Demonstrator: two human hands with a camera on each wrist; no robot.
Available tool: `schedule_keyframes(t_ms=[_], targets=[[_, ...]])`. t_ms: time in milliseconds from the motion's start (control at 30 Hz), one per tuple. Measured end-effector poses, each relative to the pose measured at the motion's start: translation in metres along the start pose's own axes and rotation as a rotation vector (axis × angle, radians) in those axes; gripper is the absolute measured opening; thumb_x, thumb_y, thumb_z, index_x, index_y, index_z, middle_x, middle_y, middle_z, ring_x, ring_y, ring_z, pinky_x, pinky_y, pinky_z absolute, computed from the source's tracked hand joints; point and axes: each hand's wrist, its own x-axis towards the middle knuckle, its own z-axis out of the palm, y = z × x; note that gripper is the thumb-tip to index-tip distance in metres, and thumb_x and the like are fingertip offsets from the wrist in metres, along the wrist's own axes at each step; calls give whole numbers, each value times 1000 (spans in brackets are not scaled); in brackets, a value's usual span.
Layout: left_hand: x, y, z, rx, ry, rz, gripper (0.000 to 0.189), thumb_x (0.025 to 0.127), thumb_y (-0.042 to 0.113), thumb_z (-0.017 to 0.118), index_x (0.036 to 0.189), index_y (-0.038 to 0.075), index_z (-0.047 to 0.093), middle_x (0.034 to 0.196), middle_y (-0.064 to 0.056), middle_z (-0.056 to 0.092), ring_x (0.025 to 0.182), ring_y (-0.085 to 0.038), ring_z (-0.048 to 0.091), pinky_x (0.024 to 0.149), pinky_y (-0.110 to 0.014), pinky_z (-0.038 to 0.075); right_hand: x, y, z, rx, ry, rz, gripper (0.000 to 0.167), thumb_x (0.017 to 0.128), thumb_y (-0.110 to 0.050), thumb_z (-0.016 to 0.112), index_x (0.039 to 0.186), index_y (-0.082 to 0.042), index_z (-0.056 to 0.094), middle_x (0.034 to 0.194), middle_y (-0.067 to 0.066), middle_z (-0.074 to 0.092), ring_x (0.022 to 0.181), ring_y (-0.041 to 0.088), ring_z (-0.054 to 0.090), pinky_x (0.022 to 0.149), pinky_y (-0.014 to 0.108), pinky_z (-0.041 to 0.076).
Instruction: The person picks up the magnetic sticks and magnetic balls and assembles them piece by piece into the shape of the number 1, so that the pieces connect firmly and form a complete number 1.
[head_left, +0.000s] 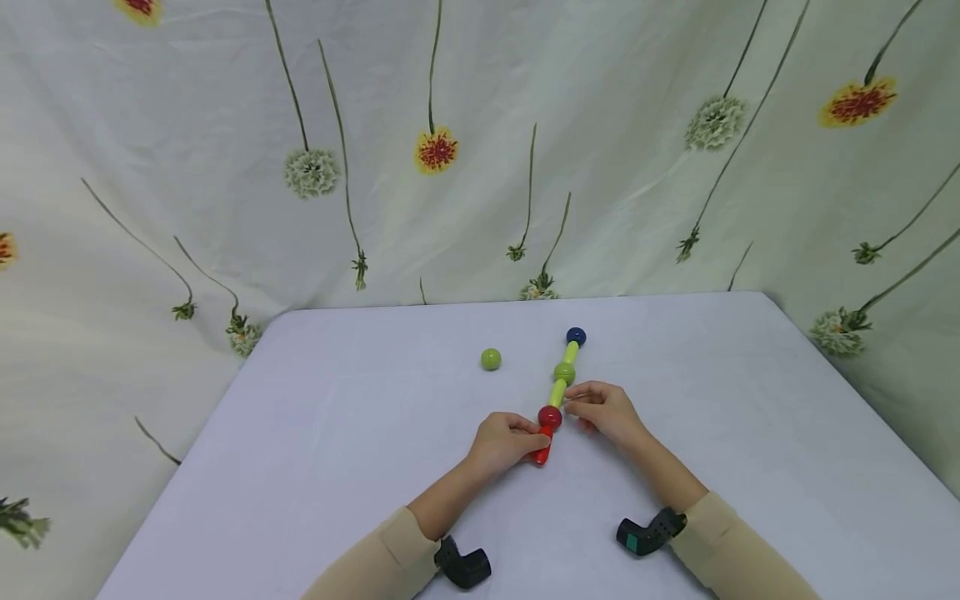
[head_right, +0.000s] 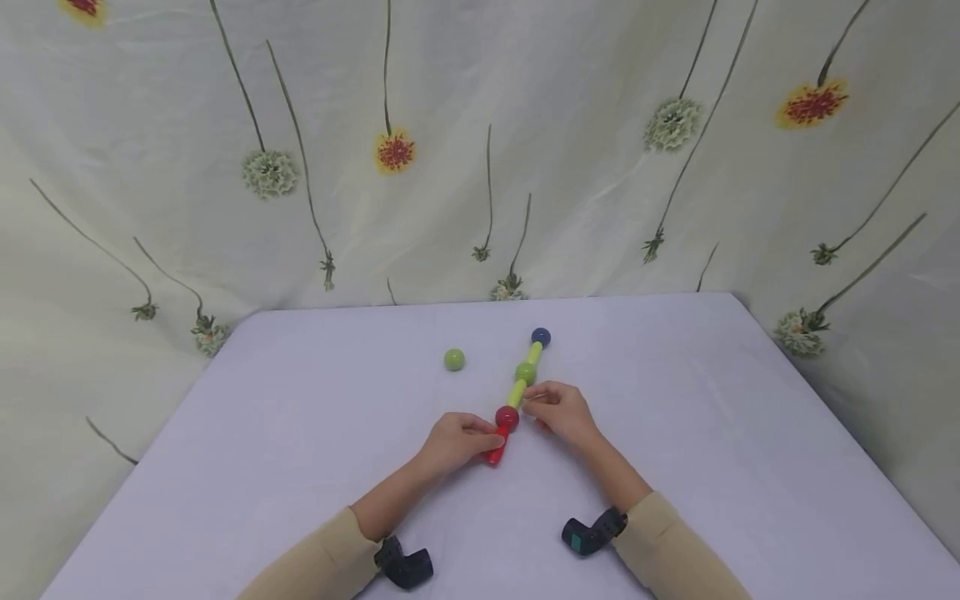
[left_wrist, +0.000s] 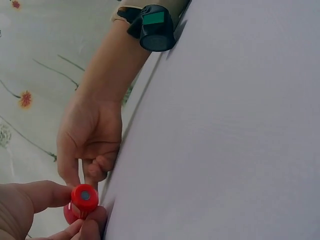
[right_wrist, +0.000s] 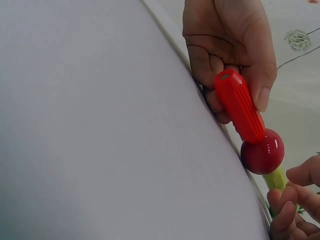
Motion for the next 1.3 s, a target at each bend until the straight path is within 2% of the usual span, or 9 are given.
schedule_keyframes(t_ms=[467,867,1133,1300], targets=[[0,2,3,3,-4,-5,16,81,14,77,90,1,72,73,-3,70,62,-8,59,56,-21,46,-4,4,1,37,-20,-23,29,90,-13,70,112,6,65,75,5,63,59,17,52,54,24,46],[4,7,11,19,-15,-5,16,82,14,78,88,2,70,71,-2,68,60,-8,57,56,-20,46,-8,5,-2,9,-7,-32,22,90,-8,67,107,6,66,73,4,61,59,15,53,54,23,47],[7,9,15,30,-20,-12,16,82,14,79,88,3,69,71,-1,66,61,-10,57,57,-21,47,-21,1,-2,-27,6,3,23,90,-10,68,107,5,66,75,6,64,57,16,54,54,24,47],[7,10,18,34,-24,-7,16,82,14,79,88,3,68,70,-1,65,61,-10,56,57,-21,47,-30,0,1,-38,32,55,24,89,-11,68,106,5,62,76,6,67,54,15,55,53,24,48]])
